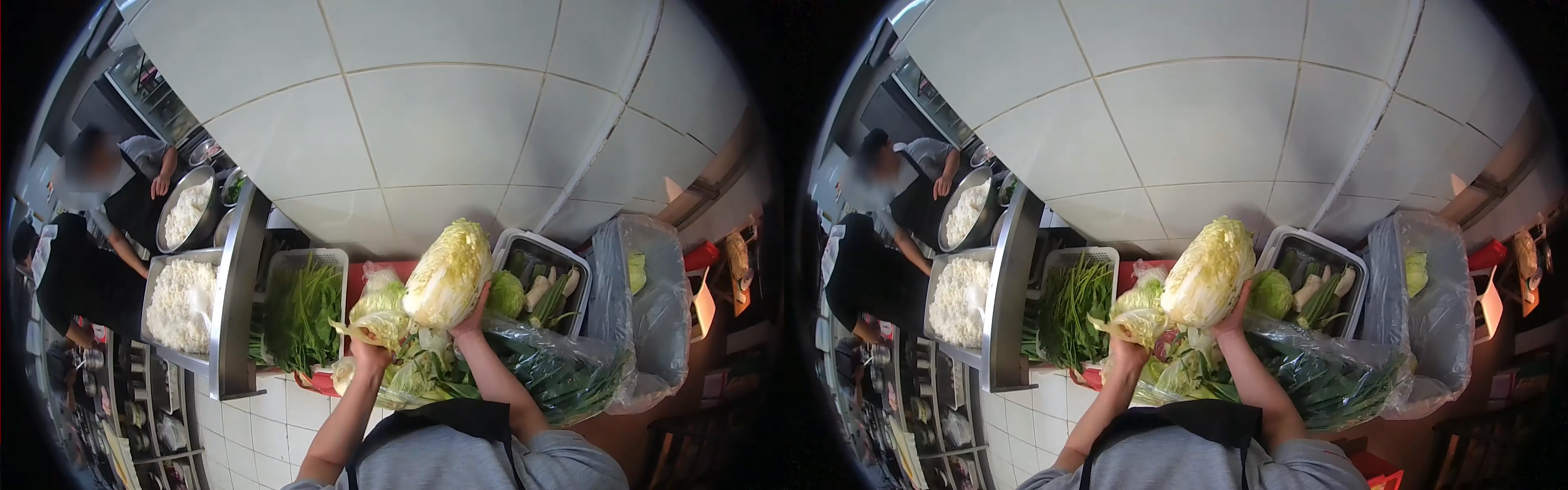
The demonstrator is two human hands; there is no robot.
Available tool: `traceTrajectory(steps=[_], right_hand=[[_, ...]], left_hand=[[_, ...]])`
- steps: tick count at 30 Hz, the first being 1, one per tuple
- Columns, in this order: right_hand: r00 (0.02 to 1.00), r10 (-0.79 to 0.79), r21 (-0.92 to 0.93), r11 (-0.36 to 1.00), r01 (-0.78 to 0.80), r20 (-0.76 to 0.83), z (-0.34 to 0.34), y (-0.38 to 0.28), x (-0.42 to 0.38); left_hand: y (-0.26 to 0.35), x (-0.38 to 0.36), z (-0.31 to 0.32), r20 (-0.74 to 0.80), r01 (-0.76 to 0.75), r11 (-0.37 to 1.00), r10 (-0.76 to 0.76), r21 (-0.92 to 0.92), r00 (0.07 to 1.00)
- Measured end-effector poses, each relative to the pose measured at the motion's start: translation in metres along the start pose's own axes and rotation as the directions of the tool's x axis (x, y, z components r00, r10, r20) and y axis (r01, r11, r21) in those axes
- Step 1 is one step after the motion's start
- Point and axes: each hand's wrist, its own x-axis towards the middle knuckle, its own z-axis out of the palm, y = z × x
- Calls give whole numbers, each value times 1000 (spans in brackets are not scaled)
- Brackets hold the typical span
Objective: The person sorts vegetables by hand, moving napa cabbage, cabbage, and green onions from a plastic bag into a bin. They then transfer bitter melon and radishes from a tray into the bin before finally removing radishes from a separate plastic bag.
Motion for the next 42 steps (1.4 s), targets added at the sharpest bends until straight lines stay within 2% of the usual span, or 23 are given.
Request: traceTrajectory(steps=[3,4,5,7,9,10,11,14,15,16,17,19,20,21,24,28,29,32,33,35,38,39,42], right_hand=[[1000,18,-80,997,-17,10,-6,-12,3],[1000,9,-151,988,-10,-1,-11,-14,4],[1000,4,-220,975,-7,-14,-14,-16,4],[998,46,-300,952,-54,-36,-9,-19,-2],[993,113,-303,946,-117,-31,-11,-15,-2],[991,132,-308,942,-136,-35,-14,-10,0],[988,152,-312,937,-156,-39,-18,-5,2],[982,188,-343,922,-180,-12,-9,3,-1],[981,193,-360,916,-179,4,-6,3,-2],[981,193,-369,912,-182,-6,-8,4,-2],[981,193,-379,907,-185,-17,-13,6,-1],[984,174,-406,898,-172,-31,-6,9,-4],[988,152,-422,894,-151,-32,12,8,-11],[991,127,-438,890,-128,-32,23,8,-15],[990,137,-383,916,-122,14,29,5,-17],[981,195,-370,912,-176,13,18,-12,-11],[981,184,-415,890,-190,-55,11,-9,-8],[989,130,-316,938,-144,-65,6,-8,-6],[982,156,-273,945,-179,-104,-1,-8,-3],[981,184,-219,957,-191,-54,-3,-5,-7],[989,150,-150,977,-150,-14,-22,8,-5],[990,143,-101,985,-141,10,-29,14,-4],[988,131,-6,991,-131,88,-36,21,-1]], left_hand=[[-24,17,-25,-61,89,990,-96,-109,993],[-25,22,-27,-60,31,987,-22,157,998],[-25,30,-34,-41,-32,911,53,411,998],[-26,47,-51,44,-144,565,187,813,981],[-25,63,-62,33,-60,132,199,990,979],[-23,69,-66,28,-7,-102,210,995,977],[-8,45,-28,4,14,-154,116,988,993],[3,59,-39,217,-200,-362,8,910,976],[10,43,-21,154,-80,-350,190,933,970],[13,55,-32,382,-315,-234,349,920,856],[26,27,6,427,-418,-108,364,902,828],[22,-7,45,524,-536,-2,213,844,825],[15,-27,64,516,-522,99,79,847,853],[-1,-44,71,526,-491,-206,179,846,831],[1,-42,76,661,-630,-203,273,750,699],[8,-52,84,643,-675,43,267,736,718],[6,-55,86,658,-691,44,268,722,704],[-1,-50,88,743,-759,-93,309,645,594],[-4,-48,89,741,-751,-122,325,649,588],[-5,-45,87,730,-723,-183,354,667,584],[-7,-37,81,679,-663,-160,261,731,686],[-12,-40,82,712,-664,-261,313,700,628],[-14,-40,76,674,-672,-175,410,719,614]])
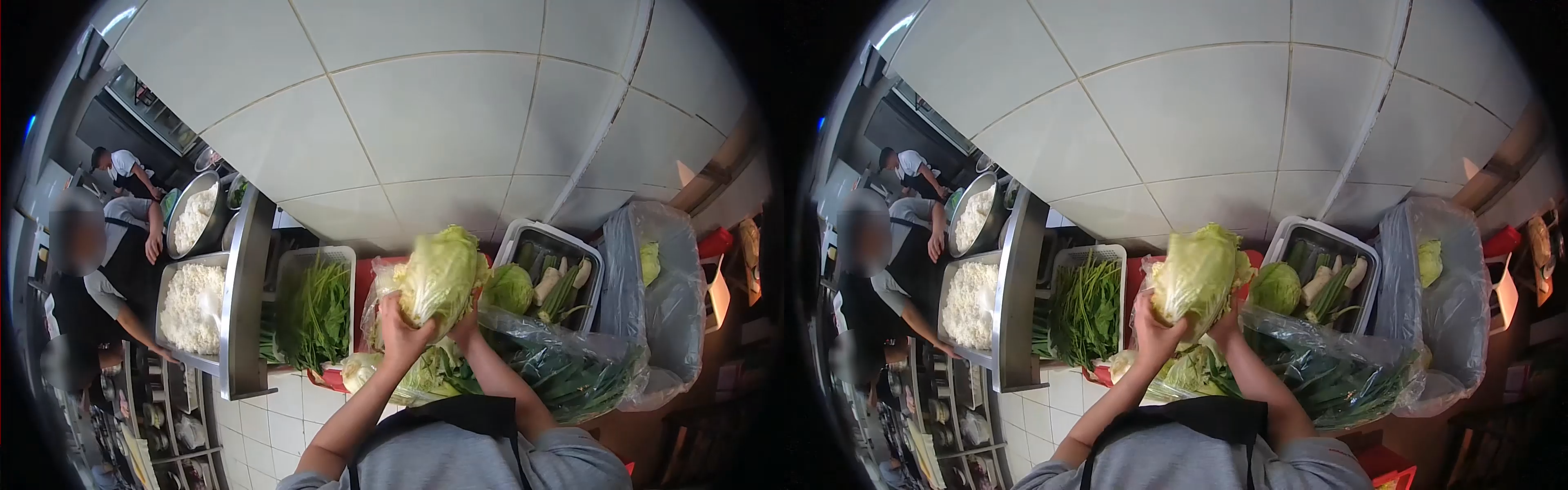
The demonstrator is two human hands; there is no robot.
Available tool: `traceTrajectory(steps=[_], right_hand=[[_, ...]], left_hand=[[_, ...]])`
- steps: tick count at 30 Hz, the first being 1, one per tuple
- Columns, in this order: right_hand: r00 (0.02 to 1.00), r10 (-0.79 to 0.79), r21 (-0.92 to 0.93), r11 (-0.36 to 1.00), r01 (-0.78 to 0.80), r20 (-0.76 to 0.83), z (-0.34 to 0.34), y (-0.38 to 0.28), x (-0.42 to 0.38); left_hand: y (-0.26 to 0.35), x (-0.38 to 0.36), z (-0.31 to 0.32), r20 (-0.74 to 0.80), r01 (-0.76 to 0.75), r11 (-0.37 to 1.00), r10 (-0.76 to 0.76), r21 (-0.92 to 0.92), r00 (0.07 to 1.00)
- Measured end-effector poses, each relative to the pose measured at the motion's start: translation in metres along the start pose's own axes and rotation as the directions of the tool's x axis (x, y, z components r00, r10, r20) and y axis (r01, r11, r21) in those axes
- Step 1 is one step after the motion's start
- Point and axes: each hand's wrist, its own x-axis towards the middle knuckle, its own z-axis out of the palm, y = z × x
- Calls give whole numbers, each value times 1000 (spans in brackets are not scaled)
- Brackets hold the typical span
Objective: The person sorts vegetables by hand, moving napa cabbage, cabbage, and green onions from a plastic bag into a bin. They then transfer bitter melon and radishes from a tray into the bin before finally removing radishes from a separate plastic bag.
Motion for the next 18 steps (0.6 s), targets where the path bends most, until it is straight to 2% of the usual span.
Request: traceTrajectory(steps=[2,4,7,8,9,11,13,16,17,18], right_hand=[[1000,10,63,998,-11,15,1,3,-1],[1000,21,141,990,-22,7,4,2,1],[988,0,88,996,14,-152,-14,10,8],[978,-12,58,998,24,-208,-20,12,10],[983,21,113,994,0,-184,-27,11,11],[987,87,216,975,-57,-132,-43,5,14],[997,60,238,970,-49,-38,-66,7,26],[998,32,271,962,-45,52,-84,12,36],[998,36,271,961,-51,59,-82,14,36],[998,40,265,963,-52,49,-81,16,35]], left_hand=[[-5,-1,-3,-28,101,975,-109,-199,994],[-8,-11,-4,-134,147,900,-219,-409,966],[-10,-29,4,-293,67,797,-296,-600,909],[-11,-33,0,-261,106,810,-306,-576,915],[-7,-37,2,-236,157,669,-457,-726,858],[-3,-39,2,-122,208,426,-628,-881,769],[-27,-40,1,4,256,270,-681,-928,732],[-36,-40,-6,90,292,241,-608,-925,789],[-27,-35,-10,66,312,292,-625,-904,778],[-29,-36,-9,107,327,226,-652,-917,751]])
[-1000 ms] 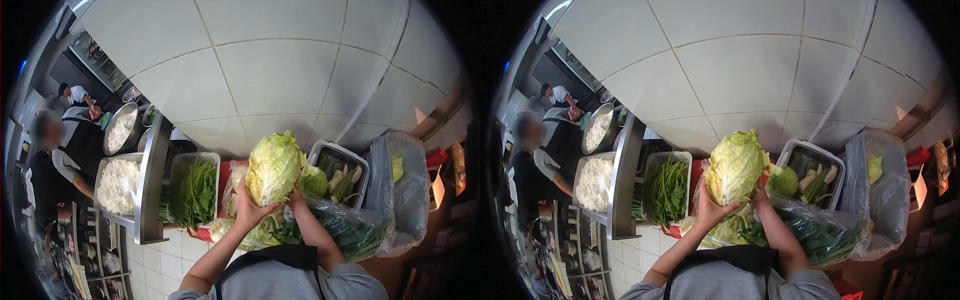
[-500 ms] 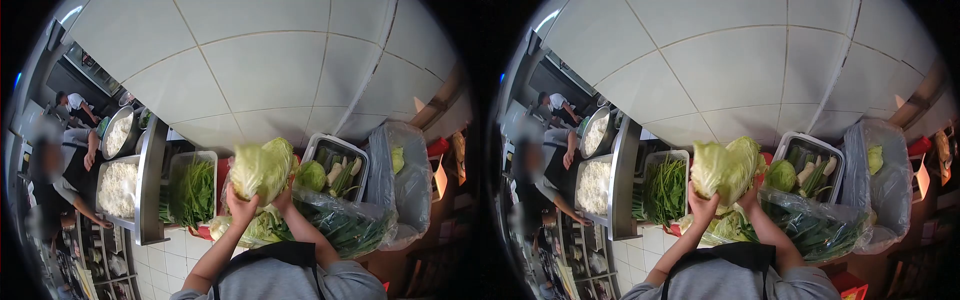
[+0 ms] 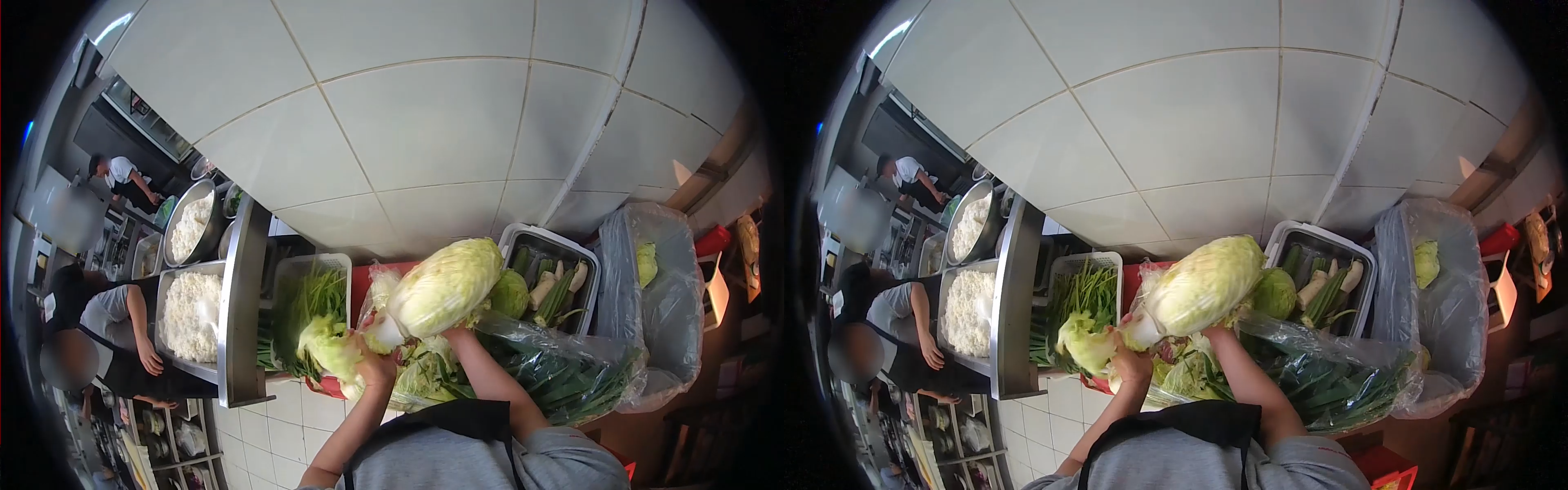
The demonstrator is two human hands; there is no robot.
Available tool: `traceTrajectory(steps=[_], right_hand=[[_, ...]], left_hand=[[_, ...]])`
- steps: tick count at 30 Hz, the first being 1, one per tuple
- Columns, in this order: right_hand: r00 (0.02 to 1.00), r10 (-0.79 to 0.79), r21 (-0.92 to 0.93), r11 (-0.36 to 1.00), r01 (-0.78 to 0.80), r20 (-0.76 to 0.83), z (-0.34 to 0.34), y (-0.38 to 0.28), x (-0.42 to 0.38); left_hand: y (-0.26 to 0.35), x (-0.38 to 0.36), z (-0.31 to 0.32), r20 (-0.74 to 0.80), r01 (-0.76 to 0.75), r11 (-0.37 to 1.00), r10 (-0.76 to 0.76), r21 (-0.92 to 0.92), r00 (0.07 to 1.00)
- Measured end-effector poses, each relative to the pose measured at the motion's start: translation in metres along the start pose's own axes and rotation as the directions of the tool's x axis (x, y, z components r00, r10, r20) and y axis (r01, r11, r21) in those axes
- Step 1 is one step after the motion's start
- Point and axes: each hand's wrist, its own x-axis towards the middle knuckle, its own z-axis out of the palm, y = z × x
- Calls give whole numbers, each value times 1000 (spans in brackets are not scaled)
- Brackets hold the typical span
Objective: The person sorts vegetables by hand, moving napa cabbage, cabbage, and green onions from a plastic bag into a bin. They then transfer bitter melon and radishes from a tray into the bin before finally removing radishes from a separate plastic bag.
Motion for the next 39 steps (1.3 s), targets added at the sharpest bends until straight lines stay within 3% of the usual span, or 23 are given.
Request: traceTrajectory(steps=[2,3,6,7,10,11,12,14,15,18,23,26,27,30,31,34,35,37,38,39], right_hand=[[1000,9,-11,1000,-10,-20,3,2,-2],[1000,13,-19,1000,-14,-28,6,3,-4],[998,26,-62,998,-30,-63,15,-2,-9],[996,32,-70,997,-38,-77,18,-4,-12],[992,32,-116,992,-46,-120,26,-8,-22],[991,31,-136,990,-49,-132,29,-10,-24],[989,36,-146,988,-56,-142,31,-10,-28],[986,43,-171,983,-70,-158,38,-11,-32],[985,44,-185,980,-75,-167,40,-13,-34],[981,49,-219,972,-91,-190,43,-12,-41],[975,65,-257,959,-120,-214,51,-17,-48],[971,71,-278,951,-135,-229,52,-17,-50],[969,75,-280,949,-142,-236,51,-15,-51],[964,88,-283,946,-160,-251,49,-11,-53],[962,92,-289,942,-168,-258,50,-12,-54],[959,99,-303,936,-181,-267,52,-13,-56],[957,101,-309,933,-186,-271,53,-14,-57],[956,107,-318,928,-194,-272,55,-16,-58],[956,108,-320,927,-197,-274,56,-16,-57],[955,110,-320,926,-200,-277,57,-16,-56]], left_hand=[[-7,5,-6,-30,102,990,-106,-93,994],[-8,7,-10,-1,267,929,-277,-256,961],[-13,21,-35,158,440,827,-411,-351,898],[-16,24,-39,120,512,749,-513,-419,850],[-37,39,-80,298,780,465,-741,-418,602],[-22,37,-66,197,812,517,-795,-271,573],[-20,48,-74,239,854,520,-828,-13,508],[-20,71,-96,260,751,447,-894,486,364],[-2,65,-74,237,652,431,-899,624,368],[17,68,-49,149,534,432,-858,726,492],[-9,79,-71,40,632,389,-870,670,492],[-7,54,-68,365,904,357,-894,234,258],[-8,44,-67,441,901,375,-861,216,253],[-28,40,-62,388,880,473,-820,43,421],[-32,45,-61,379,916,398,-841,-52,386],[-42,57,-58,101,846,529,-847,72,521],[-51,57,-52,-13,787,615,-788,49,616],[-92,65,-81,27,672,735,-673,-84,739],[-96,64,-84,38,606,782,-608,-146,793],[-92,58,-81,-74,576,784,-604,-230,793]])
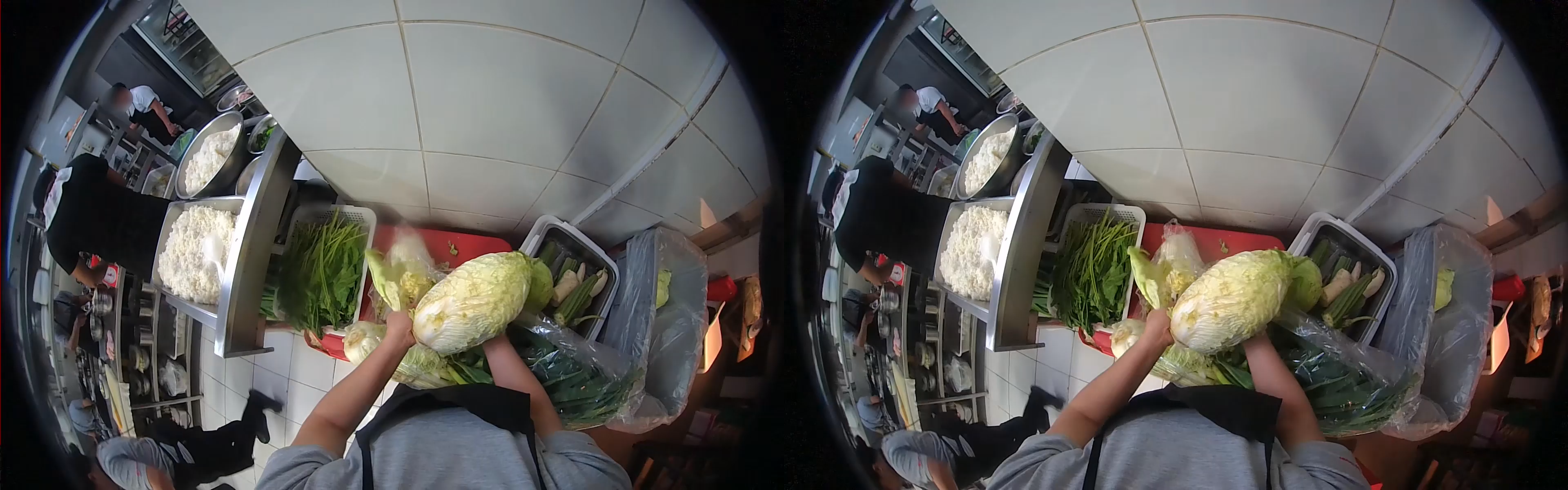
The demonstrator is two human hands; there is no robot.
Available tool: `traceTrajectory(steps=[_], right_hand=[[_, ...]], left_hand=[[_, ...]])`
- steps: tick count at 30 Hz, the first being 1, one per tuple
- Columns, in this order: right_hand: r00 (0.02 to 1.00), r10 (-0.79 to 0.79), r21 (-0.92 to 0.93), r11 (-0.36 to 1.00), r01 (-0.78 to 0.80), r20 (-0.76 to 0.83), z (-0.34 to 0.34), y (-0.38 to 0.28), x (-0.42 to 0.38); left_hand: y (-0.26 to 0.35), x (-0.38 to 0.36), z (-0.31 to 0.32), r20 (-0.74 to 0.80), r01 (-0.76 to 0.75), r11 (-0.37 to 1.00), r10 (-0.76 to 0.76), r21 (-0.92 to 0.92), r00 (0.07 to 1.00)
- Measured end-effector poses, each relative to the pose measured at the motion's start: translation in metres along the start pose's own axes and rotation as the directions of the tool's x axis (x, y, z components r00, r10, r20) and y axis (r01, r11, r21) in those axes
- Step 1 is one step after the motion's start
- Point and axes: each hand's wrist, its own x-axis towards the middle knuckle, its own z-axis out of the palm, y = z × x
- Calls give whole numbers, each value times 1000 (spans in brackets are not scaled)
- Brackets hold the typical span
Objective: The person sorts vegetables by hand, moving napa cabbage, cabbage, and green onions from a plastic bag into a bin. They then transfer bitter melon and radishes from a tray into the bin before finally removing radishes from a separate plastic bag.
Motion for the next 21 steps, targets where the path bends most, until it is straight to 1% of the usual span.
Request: traceTrajectory(steps=[1,2,3,4,6,7,9,10,11,12,13,14,17,20,21], right_hand=[[1000,0,-2,1000,0,0,0,0,0],[1000,3,-2,1000,-3,-6,1,0,1],[1000,8,-1,1000,-8,-12,0,2,2],[1000,17,-4,1000,-17,-17,1,4,2],[999,35,4,999,-35,-26,-1,11,1],[998,42,5,999,-42,-35,-3,13,-1],[997,54,12,998,-54,-49,-6,17,-3],[997,63,14,998,-63,-54,-6,18,-3],[996,69,14,998,-68,-59,-6,17,-5],[995,78,10,997,-78,-67,-6,17,-5],[994,85,7,996,-85,-74,-6,17,-6],[992,97,5,995,-97,-82,-6,18,-7],[988,120,-16,992,-122,-95,-1,17,-6],[974,170,-50,983,-179,-150,2,14,-3],[965,195,-72,975,-211,-177,4,13,-3]], left_hand=[[-3,8,-11,-77,-114,952,141,285,987],[-9,25,-31,-107,-189,812,293,552,950],[-11,33,-37,-111,-251,681,441,688,890],[-13,41,-43,-113,-262,524,578,810,808],[-10,37,-32,-136,-302,365,806,881,576],[-11,32,-29,-68,-274,281,802,920,593],[4,-13,10,67,-224,99,773,970,630],[6,-6,2,185,-212,-53,715,976,675],[11,-8,4,344,-229,-263,589,937,731],[15,-9,7,469,-265,-455,425,850,774],[19,-9,10,549,-315,-617,231,721,803],[23,-8,14,478,-268,-793,33,547,878],[15,-17,32,301,14,-906,155,423,941],[13,-37,36,437,230,-906,378,354,816],[14,-27,18,448,16,-794,359,607,819]])
